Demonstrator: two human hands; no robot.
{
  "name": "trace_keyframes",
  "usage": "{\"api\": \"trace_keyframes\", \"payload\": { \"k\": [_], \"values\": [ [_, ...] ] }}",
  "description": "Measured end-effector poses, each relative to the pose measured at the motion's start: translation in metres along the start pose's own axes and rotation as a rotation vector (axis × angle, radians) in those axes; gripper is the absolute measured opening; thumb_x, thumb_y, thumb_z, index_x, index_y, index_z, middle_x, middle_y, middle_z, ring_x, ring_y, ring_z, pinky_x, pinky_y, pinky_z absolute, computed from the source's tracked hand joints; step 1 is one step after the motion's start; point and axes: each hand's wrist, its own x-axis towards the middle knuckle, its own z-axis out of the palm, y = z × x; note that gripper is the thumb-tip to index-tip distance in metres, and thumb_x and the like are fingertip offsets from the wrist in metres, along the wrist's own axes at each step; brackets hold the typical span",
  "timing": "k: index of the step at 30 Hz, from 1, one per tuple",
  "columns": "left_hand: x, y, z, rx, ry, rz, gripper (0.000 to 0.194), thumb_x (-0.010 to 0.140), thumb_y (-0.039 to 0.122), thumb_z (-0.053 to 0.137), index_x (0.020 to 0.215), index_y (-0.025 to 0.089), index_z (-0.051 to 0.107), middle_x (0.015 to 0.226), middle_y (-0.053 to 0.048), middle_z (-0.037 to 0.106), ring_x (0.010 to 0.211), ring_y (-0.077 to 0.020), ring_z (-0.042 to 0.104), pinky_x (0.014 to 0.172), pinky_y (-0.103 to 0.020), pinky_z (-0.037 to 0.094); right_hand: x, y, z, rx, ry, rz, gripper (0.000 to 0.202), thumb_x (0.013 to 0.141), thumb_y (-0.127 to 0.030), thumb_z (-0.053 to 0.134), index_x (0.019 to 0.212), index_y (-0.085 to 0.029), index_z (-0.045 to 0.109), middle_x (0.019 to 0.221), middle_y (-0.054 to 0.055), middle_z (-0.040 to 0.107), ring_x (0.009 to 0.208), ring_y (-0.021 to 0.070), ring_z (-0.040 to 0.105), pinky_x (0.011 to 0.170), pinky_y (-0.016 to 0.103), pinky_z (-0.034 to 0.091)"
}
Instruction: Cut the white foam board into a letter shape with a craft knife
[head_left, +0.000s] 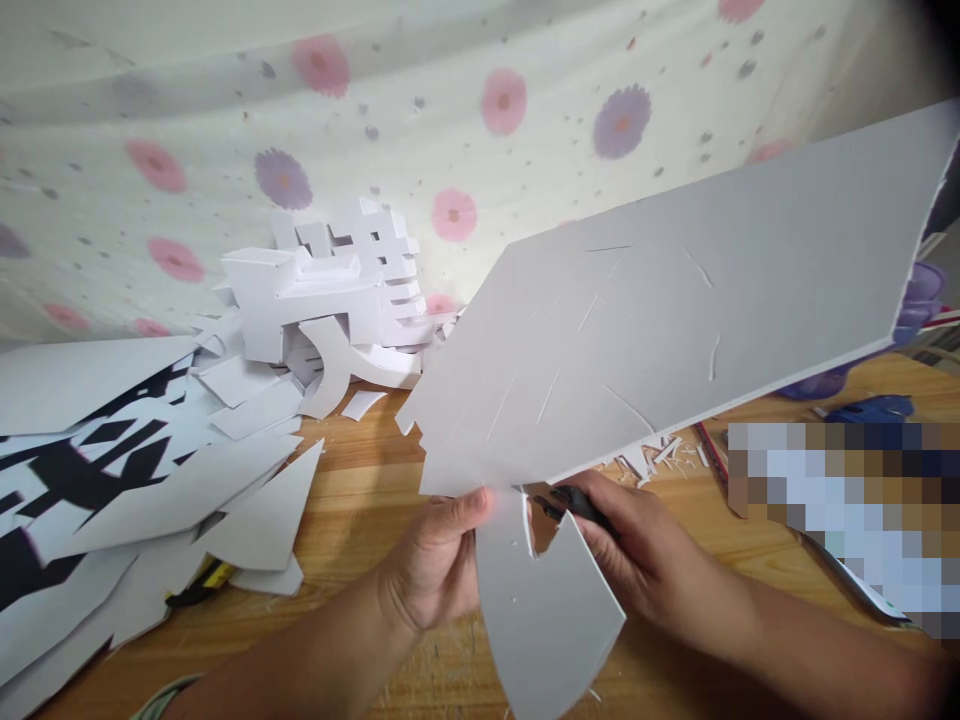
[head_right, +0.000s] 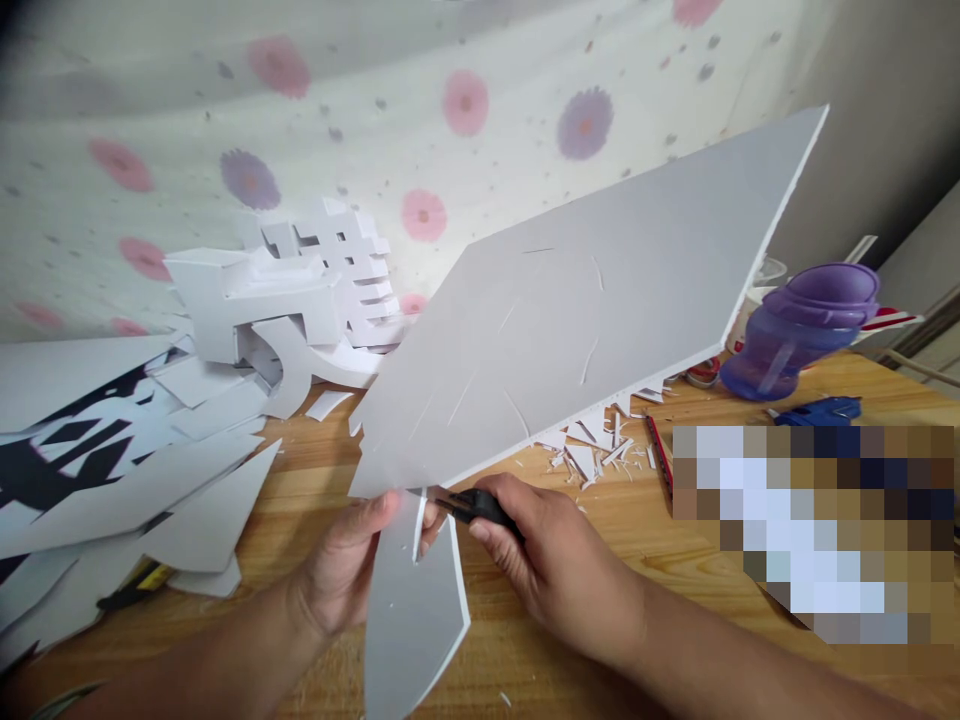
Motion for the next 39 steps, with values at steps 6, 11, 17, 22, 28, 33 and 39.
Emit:
{"api": "trace_keyframes", "payload": {
  "k": [6, 11, 17, 22, 28, 33, 39],
  "values": [
    [0.000, 0.002, 0.004, 0.071, 0.037, 0.058, 0.037, 0.068, 0.043, 0.084, 0.073, 0.009, 0.072, 0.065, -0.003, 0.067, 0.057, -0.0106, 0.059, 0.054, -0.021, 0.043, 0.001, -0.002, 0.001, 0.045, -0.038, 0.050, 0.022, 0.100, -0.035, 0.041, 0.102, -0.019, 0.056, 0.085, 0.004, 0.065, 0.072, 0.0159, 0.059, 0.064, 0.027, 0.047],
    [0.001, 0.002, 0.006, 0.082, 0.043, 0.062, 0.033, 0.070, 0.042, 0.083, 0.073, 0.010, 0.073, 0.065, -0.003, 0.067, 0.058, -0.0112, 0.059, 0.054, -0.021, 0.043, 0.001, -0.006, -0.003, 0.115, -0.088, 0.080, 0.024, 0.101, -0.037, 0.041, 0.102, -0.020, 0.058, 0.087, 0.004, 0.065, 0.076, 0.0166, 0.060, 0.067, 0.027, 0.047],
    [0.001, 0.001, 0.005, 0.047, 0.001, 0.049, 0.033, 0.071, 0.041, 0.082, 0.077, 0.010, 0.073, 0.065, -0.003, 0.068, 0.060, -0.0118, 0.060, 0.057, -0.021, 0.045, -0.003, -0.006, -0.005, 0.095, 0.042, 0.005, 0.022, 0.100, -0.038, 0.042, 0.100, -0.022, 0.057, 0.085, 0.002, 0.061, 0.075, 0.0145, 0.057, 0.066, 0.024, 0.047],
    [0.000, 0.001, 0.005, 0.008, -0.005, 0.048, 0.031, 0.070, 0.040, 0.083, 0.078, 0.012, 0.071, 0.068, -0.002, 0.065, 0.061, -0.0112, 0.059, 0.058, -0.021, 0.044, -0.004, -0.002, -0.003, -0.019, 0.085, 0.015, 0.026, 0.100, -0.039, 0.041, 0.102, -0.019, 0.057, 0.085, 0.004, 0.063, 0.075, 0.0162, 0.058, 0.064, 0.026, 0.047],
    [0.000, 0.001, 0.008, -0.078, -0.073, 0.000, 0.029, 0.072, 0.038, 0.083, 0.074, 0.012, 0.071, 0.071, -0.001, 0.064, 0.064, -0.0094, 0.059, 0.061, -0.020, 0.043, 0.000, -0.001, 0.005, -0.038, 0.099, 0.002, 0.022, 0.099, -0.036, 0.043, 0.100, -0.019, 0.057, 0.082, 0.004, 0.064, 0.070, 0.0158, 0.059, 0.063, 0.027, 0.048],
    [-0.001, 0.000, 0.008, -0.093, -0.040, -0.018, 0.030, 0.070, 0.037, 0.085, 0.077, 0.011, 0.073, 0.069, -0.002, 0.067, 0.063, -0.0100, 0.061, 0.060, -0.019, 0.044, 0.002, -0.003, 0.010, 0.019, 0.073, 0.017, 0.022, 0.099, -0.037, 0.042, 0.097, -0.020, 0.056, 0.083, 0.004, 0.065, 0.071, 0.0161, 0.059, 0.063, 0.027, 0.048],
    [-0.002, 0.000, 0.005, -0.078, -0.006, 0.015, 0.031, 0.071, 0.038, 0.084, 0.078, 0.009, 0.074, 0.072, -0.004, 0.070, 0.066, -0.0113, 0.064, 0.062, -0.020, 0.048, 0.006, -0.004, 0.010, 0.139, -0.012, 0.042, 0.032, 0.100, -0.045, 0.038, 0.102, -0.018, 0.056, 0.091, 0.008, 0.065, 0.078, 0.0185, 0.060, 0.070, 0.031, 0.049]
  ]
}}
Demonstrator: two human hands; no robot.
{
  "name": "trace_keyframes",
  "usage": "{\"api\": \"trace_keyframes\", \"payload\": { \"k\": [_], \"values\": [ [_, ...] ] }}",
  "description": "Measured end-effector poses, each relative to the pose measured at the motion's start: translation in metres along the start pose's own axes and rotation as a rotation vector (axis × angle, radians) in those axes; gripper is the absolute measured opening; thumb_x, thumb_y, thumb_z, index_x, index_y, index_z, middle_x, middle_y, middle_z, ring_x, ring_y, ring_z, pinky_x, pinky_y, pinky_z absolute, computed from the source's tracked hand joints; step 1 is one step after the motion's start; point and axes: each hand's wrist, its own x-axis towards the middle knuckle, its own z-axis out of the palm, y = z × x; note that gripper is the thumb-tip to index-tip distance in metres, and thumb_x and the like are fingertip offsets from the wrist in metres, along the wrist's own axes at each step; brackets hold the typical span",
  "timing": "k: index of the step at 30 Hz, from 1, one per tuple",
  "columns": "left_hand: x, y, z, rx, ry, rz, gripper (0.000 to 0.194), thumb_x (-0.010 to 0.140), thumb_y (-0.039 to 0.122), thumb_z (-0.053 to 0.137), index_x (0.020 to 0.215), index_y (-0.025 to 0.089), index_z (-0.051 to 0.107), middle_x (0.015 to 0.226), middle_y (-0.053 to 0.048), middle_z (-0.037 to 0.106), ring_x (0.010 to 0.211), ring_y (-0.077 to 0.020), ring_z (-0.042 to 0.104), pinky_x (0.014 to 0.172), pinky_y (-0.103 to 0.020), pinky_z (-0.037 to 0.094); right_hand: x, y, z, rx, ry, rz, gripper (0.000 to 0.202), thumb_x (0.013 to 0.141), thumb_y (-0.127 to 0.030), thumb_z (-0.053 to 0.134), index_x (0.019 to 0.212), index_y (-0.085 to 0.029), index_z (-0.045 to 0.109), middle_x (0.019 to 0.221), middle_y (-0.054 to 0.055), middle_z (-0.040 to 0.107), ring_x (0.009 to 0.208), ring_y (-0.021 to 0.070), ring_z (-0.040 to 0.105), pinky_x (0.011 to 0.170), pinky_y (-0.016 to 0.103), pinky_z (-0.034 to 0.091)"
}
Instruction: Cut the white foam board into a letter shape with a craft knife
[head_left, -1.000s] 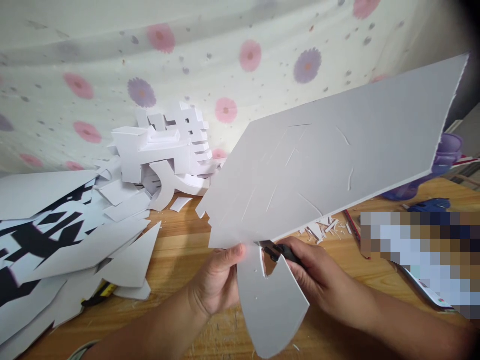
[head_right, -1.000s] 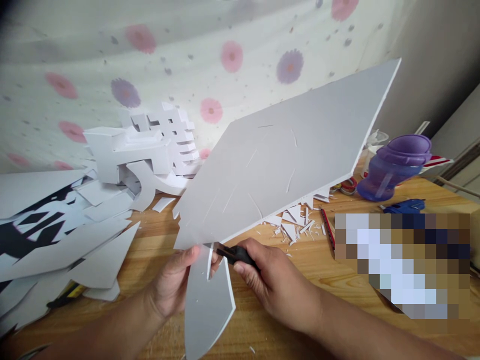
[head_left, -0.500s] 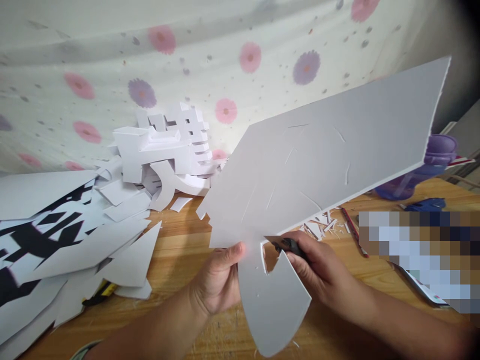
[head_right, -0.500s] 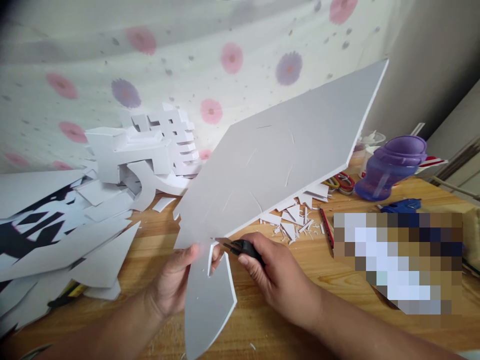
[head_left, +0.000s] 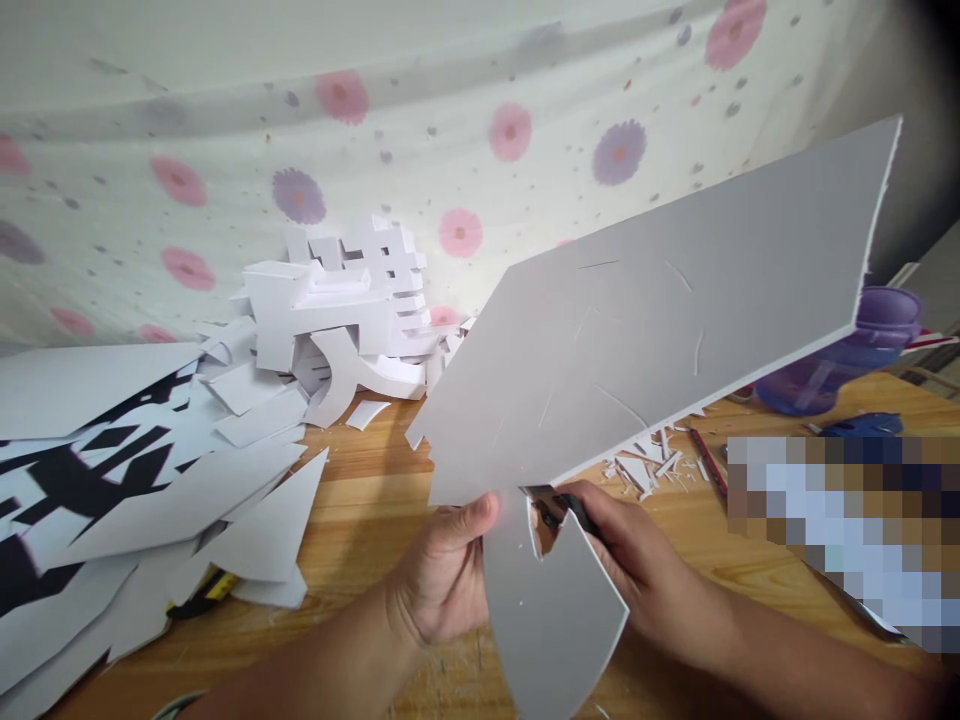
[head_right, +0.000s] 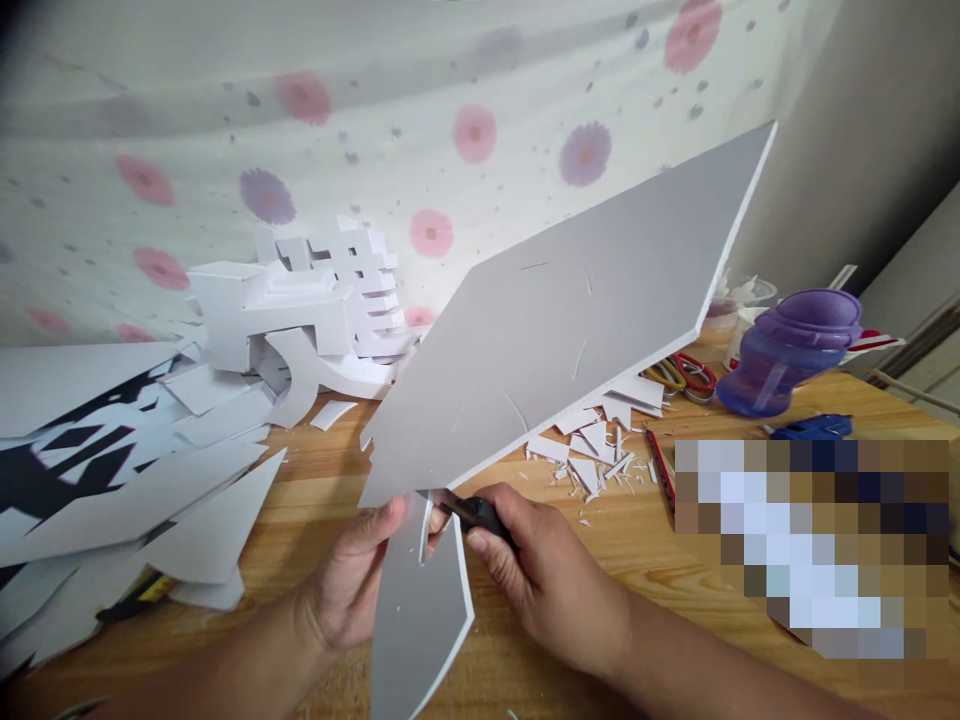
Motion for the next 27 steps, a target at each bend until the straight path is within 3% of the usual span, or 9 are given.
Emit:
{"api": "trace_keyframes", "payload": {
  "k": [7, 16, 27],
  "values": [
    [0.0011, 0.0021, -0.0024, 0.022, -0.024, -0.016, 0.034, 0.072, 0.041, 0.082, 0.075, 0.008, 0.075, 0.072, -0.006, 0.071, 0.064, -0.0128, 0.064, 0.060, -0.021, 0.048, -0.0012, -0.0085, -0.0026, 0.157, -0.098, 0.032, 0.040, 0.098, -0.055, 0.039, 0.095, -0.018, 0.056, 0.089, 0.007, 0.061, 0.077, 0.0172, 0.056, 0.068, 0.028, 0.047],
    [0.0008, 0.0012, -0.0003, 0.021, -0.078, 0.012, 0.032, 0.073, 0.041, 0.082, 0.074, 0.010, 0.072, 0.067, -0.001, 0.063, 0.062, -0.0092, 0.058, 0.059, -0.019, 0.042, -0.0054, 0.0000, -0.0064, -0.072, 0.057, -0.062, 0.026, 0.101, -0.041, 0.040, 0.101, -0.020, 0.056, 0.084, 0.004, 0.061, 0.075, 0.0159, 0.056, 0.066, 0.027, 0.046],
    [0.0025, 0.0007, -0.0015, 0.074, -0.090, 0.012, 0.039, 0.073, 0.047, 0.080, 0.068, 0.009, 0.071, 0.066, -0.004, 0.062, 0.059, -0.0106, 0.055, 0.056, -0.020, 0.040, -0.0035, -0.0004, -0.0019, -0.020, 0.013, -0.066, 0.023, 0.100, -0.038, 0.041, 0.101, -0.021, 0.056, 0.087, 0.004, 0.064, 0.076, 0.0156, 0.058, 0.068, 0.026, 0.048]
  ]
}}
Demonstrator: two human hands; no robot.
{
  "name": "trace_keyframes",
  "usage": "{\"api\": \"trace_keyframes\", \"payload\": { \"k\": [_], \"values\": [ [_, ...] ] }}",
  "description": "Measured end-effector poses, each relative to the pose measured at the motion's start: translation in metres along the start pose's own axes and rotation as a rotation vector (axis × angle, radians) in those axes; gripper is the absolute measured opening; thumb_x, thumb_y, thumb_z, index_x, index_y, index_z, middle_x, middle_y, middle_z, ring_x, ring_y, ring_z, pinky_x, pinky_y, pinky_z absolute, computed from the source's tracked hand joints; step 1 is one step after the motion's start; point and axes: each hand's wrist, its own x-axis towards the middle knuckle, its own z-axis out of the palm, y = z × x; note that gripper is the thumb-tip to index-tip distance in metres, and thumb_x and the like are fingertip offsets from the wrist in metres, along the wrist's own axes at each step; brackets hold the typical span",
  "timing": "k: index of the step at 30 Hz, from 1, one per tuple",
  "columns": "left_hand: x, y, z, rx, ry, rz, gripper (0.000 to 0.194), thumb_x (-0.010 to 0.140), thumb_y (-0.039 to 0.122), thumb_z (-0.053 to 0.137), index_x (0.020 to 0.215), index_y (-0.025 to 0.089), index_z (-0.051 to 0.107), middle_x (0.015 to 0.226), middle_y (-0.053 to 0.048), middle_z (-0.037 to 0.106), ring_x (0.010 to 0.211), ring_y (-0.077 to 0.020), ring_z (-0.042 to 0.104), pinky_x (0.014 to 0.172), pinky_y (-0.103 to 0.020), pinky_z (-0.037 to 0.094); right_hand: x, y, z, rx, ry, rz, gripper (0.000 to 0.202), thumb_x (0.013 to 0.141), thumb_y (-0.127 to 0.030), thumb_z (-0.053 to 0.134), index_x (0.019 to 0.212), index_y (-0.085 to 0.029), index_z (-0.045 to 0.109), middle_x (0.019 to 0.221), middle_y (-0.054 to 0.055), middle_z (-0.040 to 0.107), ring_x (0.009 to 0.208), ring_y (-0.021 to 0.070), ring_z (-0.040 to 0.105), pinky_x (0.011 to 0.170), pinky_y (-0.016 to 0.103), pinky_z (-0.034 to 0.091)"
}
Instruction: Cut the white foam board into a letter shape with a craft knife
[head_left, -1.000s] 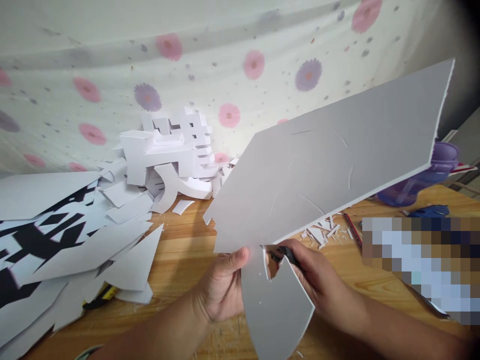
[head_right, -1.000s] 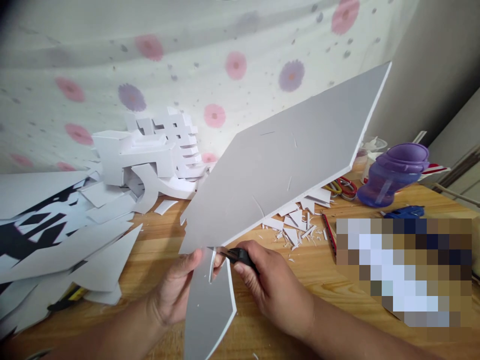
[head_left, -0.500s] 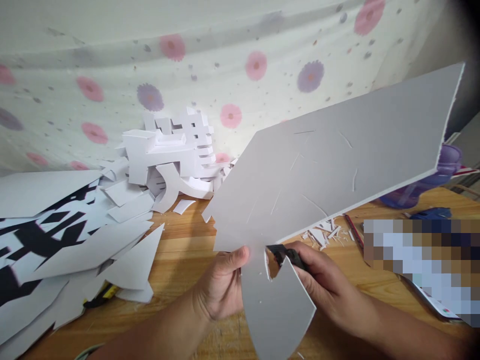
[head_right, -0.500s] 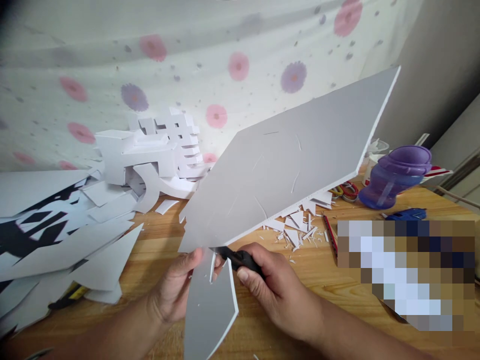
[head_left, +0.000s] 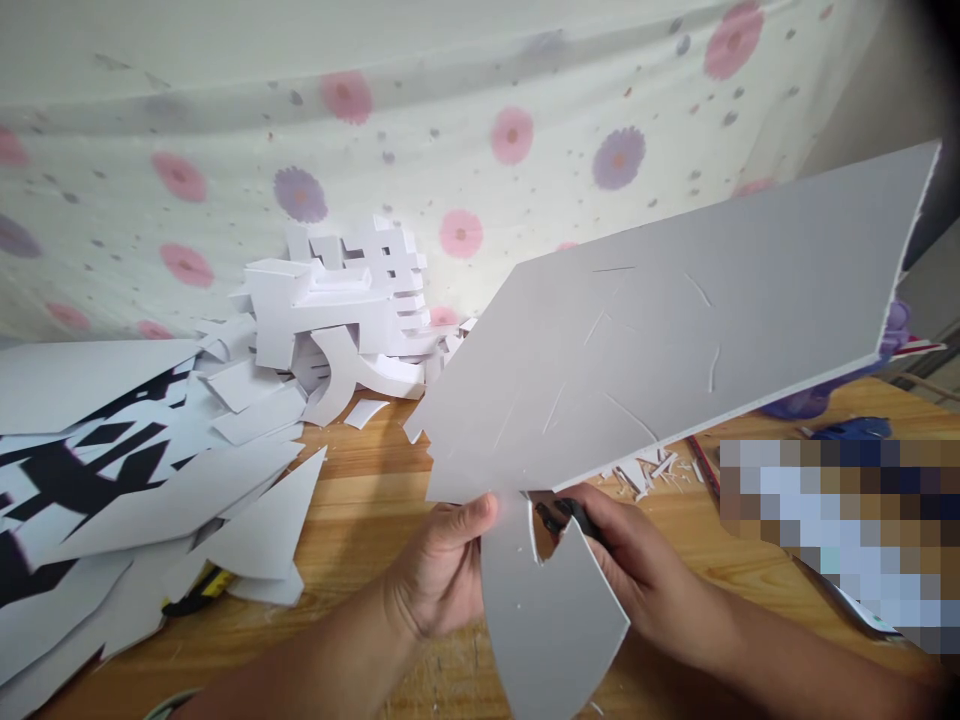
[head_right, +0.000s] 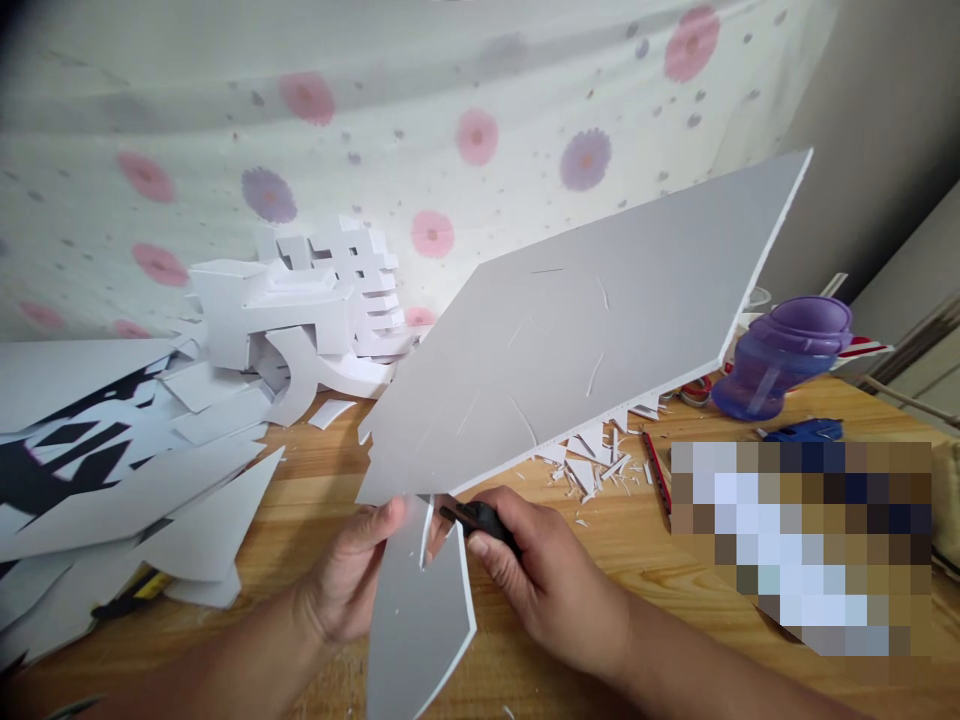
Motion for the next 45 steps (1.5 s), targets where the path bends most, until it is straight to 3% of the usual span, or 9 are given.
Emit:
{"api": "trace_keyframes", "payload": {
  "k": [11, 16, 21, 26, 31, 39, 45],
  "values": [
    [0.000, 0.000, 0.001, 0.089, 0.018, 0.022, 0.037, 0.074, 0.046, 0.079, 0.067, 0.010, 0.071, 0.063, -0.004, 0.066, 0.057, -0.0117, 0.058, 0.054, -0.023, 0.040, -0.007, 0.002, -0.009, 0.036, -0.066, 0.042, 0.023, 0.100, -0.037, 0.043, 0.105, -0.021, 0.058, 0.090, 0.004, 0.064, 0.080, 0.0158, 0.060, 0.071, 0.026, 0.049],
    [0.001, 0.000, 0.003, 0.081, -0.030, 0.035, 0.036, 0.076, 0.044, 0.078, 0.067, 0.011, 0.070, 0.057, -0.004, 0.065, 0.050, -0.0112, 0.057, 0.050, -0.023, 0.038, -0.007, 0.000, -0.011, 0.035, -0.106, 0.027, 0.027, 0.101, -0.041, 0.041, 0.103, -0.021, 0.058, 0.091, 0.004, 0.064, 0.082, 0.0161, 0.060, 0.072, 0.026, 0.049],
    [-0.002, 0.002, 0.000, 0.033, 0.042, 0.029, 0.031, 0.073, 0.040, 0.082, 0.073, 0.011, 0.070, 0.063, -0.004, 0.066, 0.055, -0.0121, 0.059, 0.052, -0.022, 0.038, -0.010, -0.002, -0.016, -0.025, -0.152, 0.000, 0.032, 0.100, -0.047, 0.041, 0.097, -0.020, 0.058, 0.084, 0.004, 0.063, 0.075, 0.0155, 0.059, 0.067, 0.027, 0.049],
    [-0.002, 0.003, 0.000, 0.057, 0.057, 0.065, 0.031, 0.072, 0.040, 0.082, 0.072, 0.011, 0.070, 0.065, -0.003, 0.066, 0.059, -0.0120, 0.061, 0.056, -0.023, 0.042, -0.011, -0.006, -0.021, -0.078, -0.102, -0.076, 0.037, 0.100, -0.050, 0.040, 0.118, -0.023, 0.056, 0.102, 0.008, 0.064, 0.092, 0.0190, 0.061, 0.080, 0.031, 0.050],
    [-0.001, 0.001, 0.000, 0.073, 0.054, 0.086, 0.028, 0.073, 0.037, 0.082, 0.080, 0.012, 0.073, 0.066, -0.004, 0.070, 0.059, -0.0148, 0.064, 0.056, -0.024, 0.044, -0.008, -0.004, -0.021, -0.159, -0.116, -0.168, 0.034, 0.101, -0.039, 0.044, 0.133, -0.029, 0.045, 0.111, 0.007, 0.062, 0.102, 0.0202, 0.058, 0.088, 0.034, 0.048],
    [-0.001, -0.003, 0.001, 0.107, 0.083, 0.138, 0.034, 0.073, 0.031, 0.082, 0.100, 0.013, 0.073, 0.075, -0.006, 0.075, 0.065, -0.0182, 0.069, 0.061, -0.026, 0.052, -0.007, 0.004, -0.019, -0.309, -0.077, -0.173, 0.024, 0.094, -0.022, 0.055, 0.118, -0.025, 0.053, 0.110, 0.007, 0.064, 0.101, 0.0212, 0.058, 0.088, 0.034, 0.046],
    [0.000, -0.003, 0.005, 0.152, 0.057, 0.132, 0.028, 0.074, 0.033, 0.081, 0.092, 0.013, 0.075, 0.083, -0.009, 0.076, 0.077, -0.0233, 0.071, 0.068, -0.029, 0.054, -0.005, 0.001, -0.016, -0.376, -0.060, -0.174, 0.020, 0.093, -0.017, 0.051, 0.110, -0.025, 0.057, 0.107, 0.007, 0.067, 0.098, 0.0234, 0.060, 0.081, 0.037, 0.050]
  ]
}}
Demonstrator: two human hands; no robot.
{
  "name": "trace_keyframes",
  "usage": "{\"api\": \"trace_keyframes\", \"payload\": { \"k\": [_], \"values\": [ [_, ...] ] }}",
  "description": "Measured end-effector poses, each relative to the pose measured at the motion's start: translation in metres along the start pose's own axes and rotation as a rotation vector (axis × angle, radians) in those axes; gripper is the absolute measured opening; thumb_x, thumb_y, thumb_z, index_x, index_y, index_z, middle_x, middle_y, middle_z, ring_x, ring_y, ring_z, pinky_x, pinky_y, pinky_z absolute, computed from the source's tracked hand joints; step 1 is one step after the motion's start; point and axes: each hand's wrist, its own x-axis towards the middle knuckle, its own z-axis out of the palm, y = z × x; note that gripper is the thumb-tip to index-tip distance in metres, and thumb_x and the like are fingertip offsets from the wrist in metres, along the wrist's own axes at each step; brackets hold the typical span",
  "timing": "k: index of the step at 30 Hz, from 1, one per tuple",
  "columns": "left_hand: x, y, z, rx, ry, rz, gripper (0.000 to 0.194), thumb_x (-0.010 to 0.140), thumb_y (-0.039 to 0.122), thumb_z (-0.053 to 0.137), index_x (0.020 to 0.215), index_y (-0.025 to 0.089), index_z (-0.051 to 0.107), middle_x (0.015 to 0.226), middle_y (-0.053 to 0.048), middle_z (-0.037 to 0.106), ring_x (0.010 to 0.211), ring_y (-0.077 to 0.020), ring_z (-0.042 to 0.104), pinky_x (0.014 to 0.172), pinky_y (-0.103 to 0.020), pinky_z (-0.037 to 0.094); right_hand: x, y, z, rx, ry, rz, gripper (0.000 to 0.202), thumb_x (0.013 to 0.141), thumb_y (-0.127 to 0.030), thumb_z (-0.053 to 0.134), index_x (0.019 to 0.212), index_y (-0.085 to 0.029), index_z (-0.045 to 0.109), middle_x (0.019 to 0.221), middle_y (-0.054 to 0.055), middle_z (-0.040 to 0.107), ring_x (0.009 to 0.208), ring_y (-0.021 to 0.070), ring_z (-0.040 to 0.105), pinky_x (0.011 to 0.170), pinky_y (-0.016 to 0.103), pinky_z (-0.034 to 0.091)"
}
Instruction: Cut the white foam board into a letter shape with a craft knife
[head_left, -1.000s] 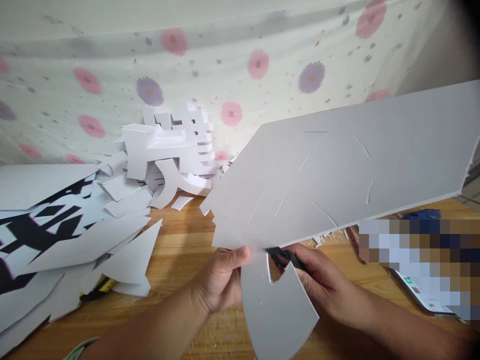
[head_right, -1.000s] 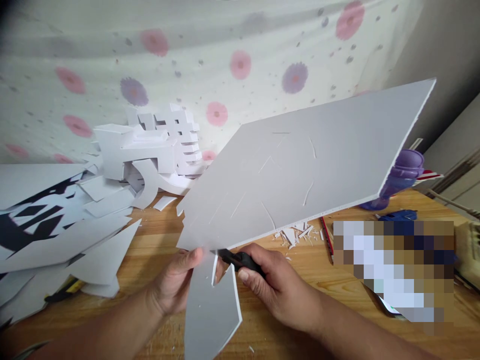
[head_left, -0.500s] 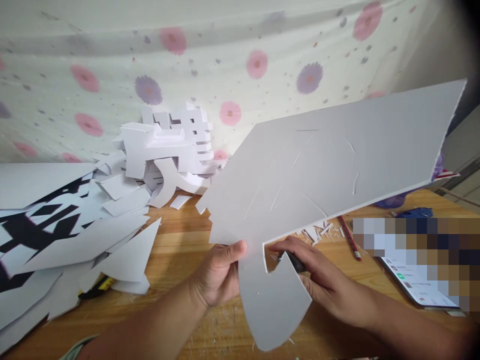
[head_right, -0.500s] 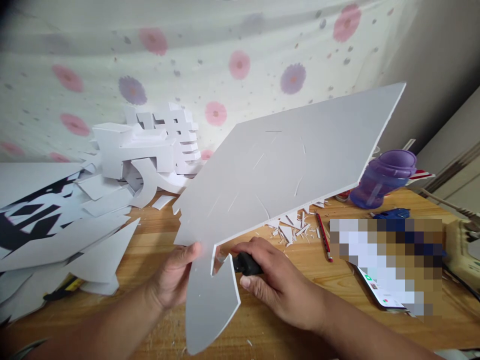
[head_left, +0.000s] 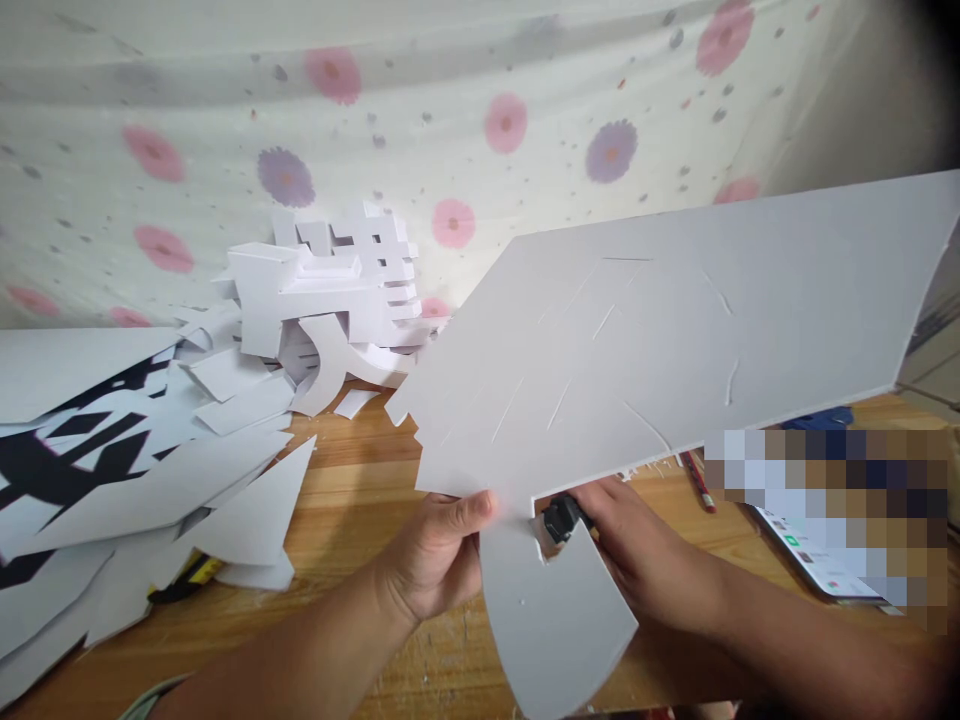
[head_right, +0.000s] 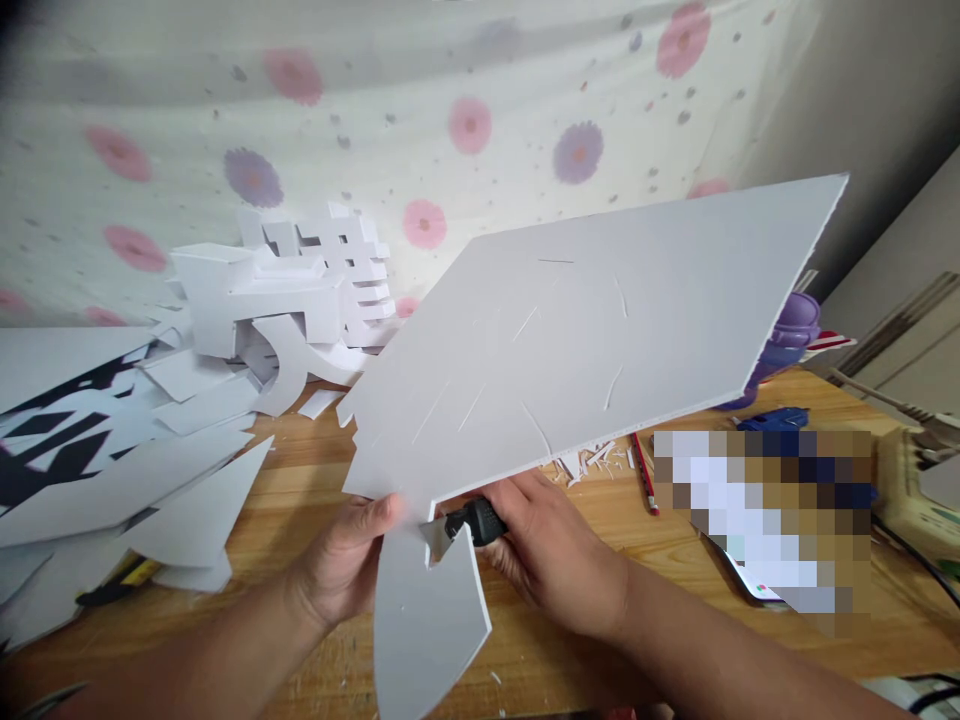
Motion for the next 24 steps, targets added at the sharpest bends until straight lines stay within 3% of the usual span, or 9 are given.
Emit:
{"api": "trace_keyframes", "payload": {
  "k": [3, 7, 12, 20, 24],
  "values": [
    [-0.0008, -0.0010, -0.0010, 0.002, 0.001, -0.004, 0.028, 0.074, 0.034, 0.080, 0.094, 0.014, 0.075, 0.088, -0.010, 0.076, 0.081, -0.0240, 0.071, 0.071, -0.030, 0.053, 0.0009, 0.0001, 0.0013, -0.021, 0.022, -0.019, 0.024, 0.090, -0.014, 0.052, 0.110, -0.026, 0.056, 0.107, 0.007, 0.067, 0.099, 0.0242, 0.061, 0.083, 0.038, 0.051],
    [-0.0020, -0.0028, -0.0036, -0.011, -0.002, -0.008, 0.029, 0.076, 0.034, 0.079, 0.096, 0.014, 0.075, 0.088, -0.009, 0.076, 0.068, -0.0178, 0.069, 0.065, -0.026, 0.053, 0.0022, 0.0001, 0.0017, -0.046, 0.040, -0.019, 0.025, 0.088, -0.015, 0.053, 0.111, -0.023, 0.055, 0.110, 0.009, 0.066, 0.102, 0.0260, 0.061, 0.085, 0.041, 0.052],
    [-0.0023, -0.0031, -0.0032, -0.045, -0.025, -0.019, 0.031, 0.075, 0.033, 0.080, 0.100, 0.014, 0.075, 0.085, -0.007, 0.077, 0.069, -0.0158, 0.070, 0.064, -0.023, 0.053, 0.0030, -0.0026, 0.0007, -0.034, -0.008, 0.033, 0.019, 0.088, -0.015, 0.048, 0.104, -0.023, 0.055, 0.107, 0.009, 0.067, 0.099, 0.0260, 0.063, 0.082, 0.041, 0.054],
    [-0.0020, -0.0031, -0.0017, -0.051, -0.011, -0.005, 0.042, 0.075, 0.030, 0.081, 0.114, 0.019, 0.070, 0.096, -0.006, 0.077, 0.080, -0.0167, 0.071, 0.068, -0.022, 0.052, 0.0013, -0.0011, 0.0026, -0.096, 0.047, 0.007, 0.039, 0.087, -0.018, 0.054, 0.124, -0.025, 0.044, 0.119, 0.013, 0.061, 0.112, 0.0295, 0.059, 0.092, 0.046, 0.052],
    [-0.0013, -0.0026, -0.0034, -0.028, -0.015, -0.001, 0.040, 0.075, 0.032, 0.081, 0.110, 0.017, 0.070, 0.096, -0.007, 0.076, 0.081, -0.0180, 0.071, 0.074, -0.025, 0.053, 0.0012, 0.0005, 0.0038, -0.051, 0.032, 0.009, 0.026, 0.088, -0.018, 0.053, 0.113, -0.025, 0.049, 0.109, 0.009, 0.064, 0.102, 0.0266, 0.062, 0.084, 0.042, 0.053]
  ]
}}
